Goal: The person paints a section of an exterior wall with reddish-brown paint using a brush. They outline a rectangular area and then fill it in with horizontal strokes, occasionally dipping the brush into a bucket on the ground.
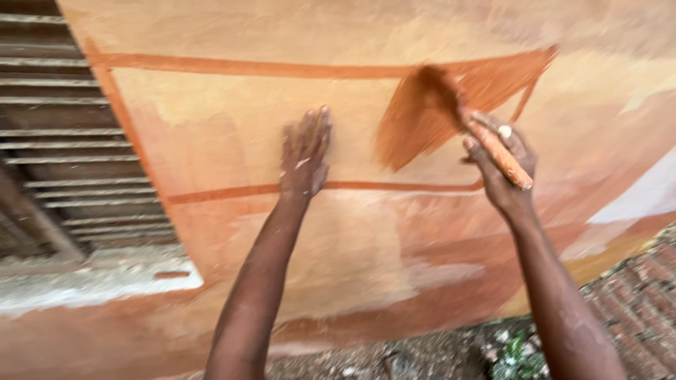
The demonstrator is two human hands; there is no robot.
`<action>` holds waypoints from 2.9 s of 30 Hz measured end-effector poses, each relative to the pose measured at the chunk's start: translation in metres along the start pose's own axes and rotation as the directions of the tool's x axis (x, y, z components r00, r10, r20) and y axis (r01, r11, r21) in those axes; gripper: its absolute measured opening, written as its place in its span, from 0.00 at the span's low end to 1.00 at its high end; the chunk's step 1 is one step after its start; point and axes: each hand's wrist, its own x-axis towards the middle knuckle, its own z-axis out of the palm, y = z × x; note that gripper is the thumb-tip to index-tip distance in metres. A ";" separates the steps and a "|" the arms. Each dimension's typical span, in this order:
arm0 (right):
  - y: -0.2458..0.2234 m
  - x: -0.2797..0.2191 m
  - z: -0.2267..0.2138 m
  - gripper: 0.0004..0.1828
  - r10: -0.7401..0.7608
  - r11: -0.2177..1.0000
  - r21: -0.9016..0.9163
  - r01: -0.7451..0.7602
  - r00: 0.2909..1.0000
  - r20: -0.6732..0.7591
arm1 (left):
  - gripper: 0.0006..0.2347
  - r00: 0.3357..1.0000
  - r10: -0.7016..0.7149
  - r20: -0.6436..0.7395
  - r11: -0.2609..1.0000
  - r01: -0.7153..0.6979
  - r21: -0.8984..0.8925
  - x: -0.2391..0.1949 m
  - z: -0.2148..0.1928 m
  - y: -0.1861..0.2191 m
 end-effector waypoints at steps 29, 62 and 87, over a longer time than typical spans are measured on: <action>0.062 -0.008 0.008 0.20 0.013 0.997 0.079 0.002 0.981 -0.192 | 0.66 0.973 -0.136 0.185 0.990 0.140 -0.012 0.060 -0.025 0.052; 0.094 -0.002 -0.026 0.19 0.059 0.998 0.037 -0.050 0.938 -0.342 | 0.66 0.975 -0.104 0.198 0.994 0.098 0.040 0.057 -0.026 0.048; 0.099 -0.003 -0.065 0.12 -0.152 0.988 -0.049 0.143 0.931 -0.331 | 0.70 0.976 -0.138 0.170 0.987 0.122 0.102 0.061 -0.018 0.053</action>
